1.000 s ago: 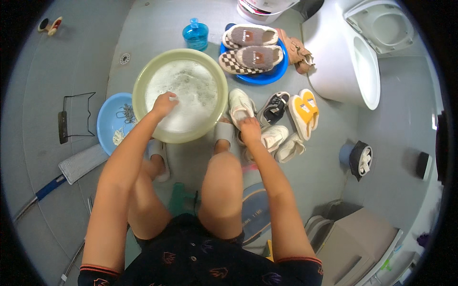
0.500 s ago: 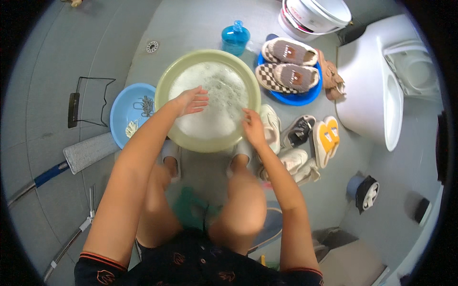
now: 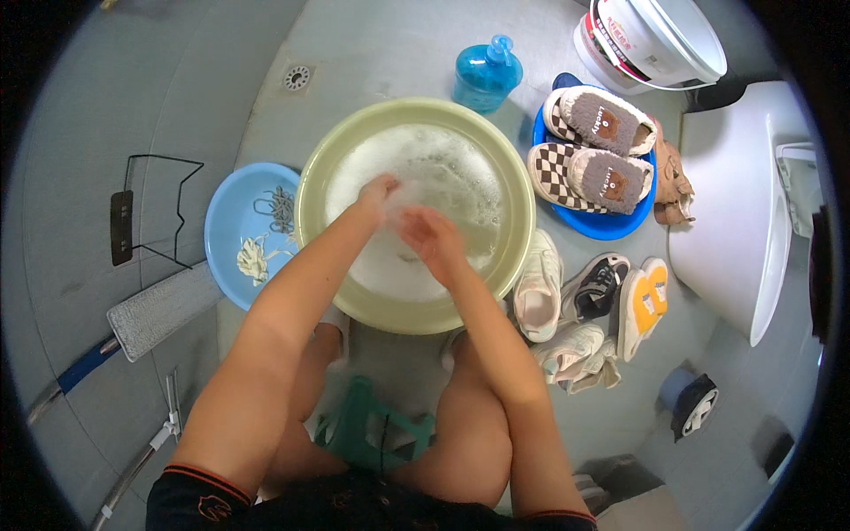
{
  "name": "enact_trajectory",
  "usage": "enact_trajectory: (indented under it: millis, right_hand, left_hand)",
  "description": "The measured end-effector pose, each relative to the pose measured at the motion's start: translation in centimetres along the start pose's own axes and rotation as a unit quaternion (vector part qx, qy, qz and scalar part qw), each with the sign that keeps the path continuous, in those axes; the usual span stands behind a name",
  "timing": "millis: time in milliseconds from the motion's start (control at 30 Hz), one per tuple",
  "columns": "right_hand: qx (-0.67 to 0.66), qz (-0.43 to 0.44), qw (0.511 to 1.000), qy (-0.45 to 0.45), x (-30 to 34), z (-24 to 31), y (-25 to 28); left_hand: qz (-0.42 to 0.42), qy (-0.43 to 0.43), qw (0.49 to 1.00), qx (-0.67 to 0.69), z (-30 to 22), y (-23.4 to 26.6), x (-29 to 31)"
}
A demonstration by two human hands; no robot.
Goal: The person washes shoelaces and a white sneaker in a basin of soapy water. They first scrub the laces by hand, then use a pink brush to scrub the sneaker's upper and sole.
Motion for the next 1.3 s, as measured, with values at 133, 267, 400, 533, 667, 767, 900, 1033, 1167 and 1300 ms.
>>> enact_trajectory:
  millis: [133,267,400,533,667,767,900,1033,1167,1300]
  right_hand:
    - [0.369,0.022,0.835,0.408,2.4,1.6,-2.9]
    - [0.516,-0.110,0.661,0.534,2.1,3.1,-0.9]
    - [0.605,-0.281,0.544,0.509,2.7,3.4,3.1]
    - [0.667,-0.239,0.463,0.533,7.0,5.6,5.3]
    - [0.632,-0.379,0.461,0.495,12.1,7.8,9.1]
    - [0.681,-0.406,0.467,0.391,13.8,7.8,13.5]
    - [0.684,-0.382,0.525,0.334,15.6,7.6,15.5]
    - [0.732,-0.396,0.475,0.287,15.4,8.7,15.7]
    - [0.746,-0.385,0.457,0.295,16.0,10.9,16.6]
    - [0.695,-0.397,0.504,0.325,20.8,13.1,13.0]
  left_hand:
    - [0.164,-0.105,0.977,-0.083,0.8,-0.5,-2.6]
    - [0.144,-0.127,0.968,-0.160,1.0,-2.1,-1.6]
    - [-0.004,-0.526,0.665,-0.531,1.4,-1.3,1.9]
    - [0.000,-0.680,0.340,-0.649,1.4,0.2,3.5]
    - [-0.009,-0.673,0.369,-0.641,2.1,0.1,3.3]
    - [0.007,-0.643,0.423,-0.639,2.3,-0.4,3.8]
    - [0.041,-0.632,0.463,-0.620,3.4,-0.7,3.5]
    - [0.094,-0.590,0.481,-0.641,3.9,-1.6,4.5]
    - [0.092,-0.574,0.490,-0.650,3.9,-1.8,4.0]
    - [-0.007,-0.506,0.510,-0.695,2.3,-1.4,5.8]
Point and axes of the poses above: each hand's wrist, its own x-axis away from the middle knuckle, its own y-axis out of the back of the hand, z = x × y, the point moved 1 cm from there along -x, towards the middle knuckle, and after that the axes turned 15 degrees about -z, right-handed, at the moved point
